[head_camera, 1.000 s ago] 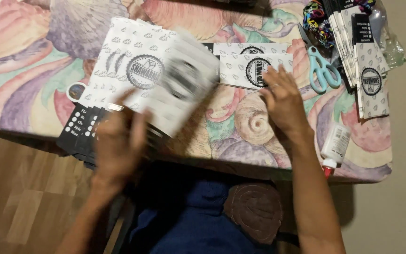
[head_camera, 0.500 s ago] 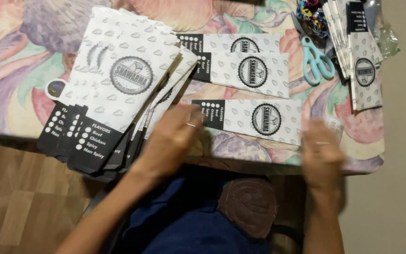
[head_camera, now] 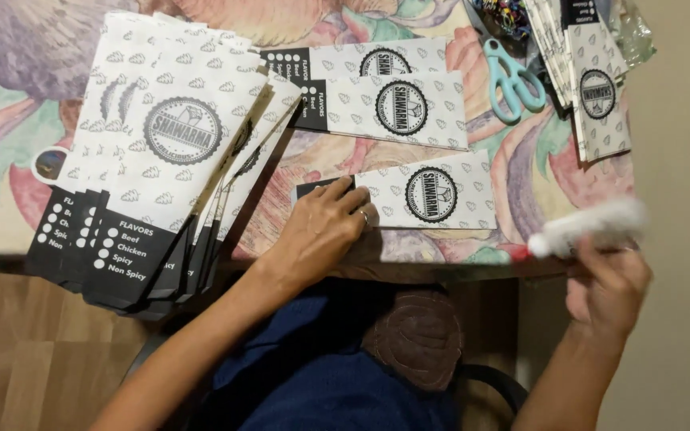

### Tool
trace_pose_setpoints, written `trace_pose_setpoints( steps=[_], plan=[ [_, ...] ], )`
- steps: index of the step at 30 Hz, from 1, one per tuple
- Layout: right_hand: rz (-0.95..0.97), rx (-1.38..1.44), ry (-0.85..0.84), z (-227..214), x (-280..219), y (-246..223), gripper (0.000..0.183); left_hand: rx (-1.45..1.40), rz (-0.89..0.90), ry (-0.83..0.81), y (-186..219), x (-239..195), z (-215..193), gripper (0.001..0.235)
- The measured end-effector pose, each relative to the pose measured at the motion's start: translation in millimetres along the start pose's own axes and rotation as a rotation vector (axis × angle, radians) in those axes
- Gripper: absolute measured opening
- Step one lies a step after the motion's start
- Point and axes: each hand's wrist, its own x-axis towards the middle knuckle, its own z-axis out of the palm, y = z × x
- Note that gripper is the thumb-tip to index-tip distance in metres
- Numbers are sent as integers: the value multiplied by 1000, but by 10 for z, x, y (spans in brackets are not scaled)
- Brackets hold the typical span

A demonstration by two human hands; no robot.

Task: Applying glue to the edges of paper packaging sleeves and pressing them to seal.

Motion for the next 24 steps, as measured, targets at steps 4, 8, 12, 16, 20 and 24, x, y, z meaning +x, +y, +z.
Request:
trace_pose_setpoints(
  steps=[4, 8, 12, 16, 20, 24],
  plan=[
    [-190, 31, 141, -6, -118, 39, 29, -69, -33, -123, -115, 55, 53, 14],
    [-502, -166, 121, 139, -201, 162, 42, -120, -190, -208, -267, 152, 102, 7],
    [-543, -345, 91, 340, -290, 277, 44, -360, -338, -263, -368, 303, -161, 17],
    [-429, -327, 73, 371, -324, 252, 40, -409, -336, -224, -458, 376, -139, 28],
    [-553, -403, 136, 251, -237, 215, 43, -464, -456, -279, -438, 382, -166, 24],
    [-580, -393, 109, 299, -242, 284, 43, -458, -477, -265, -453, 409, -163, 28]
  ],
)
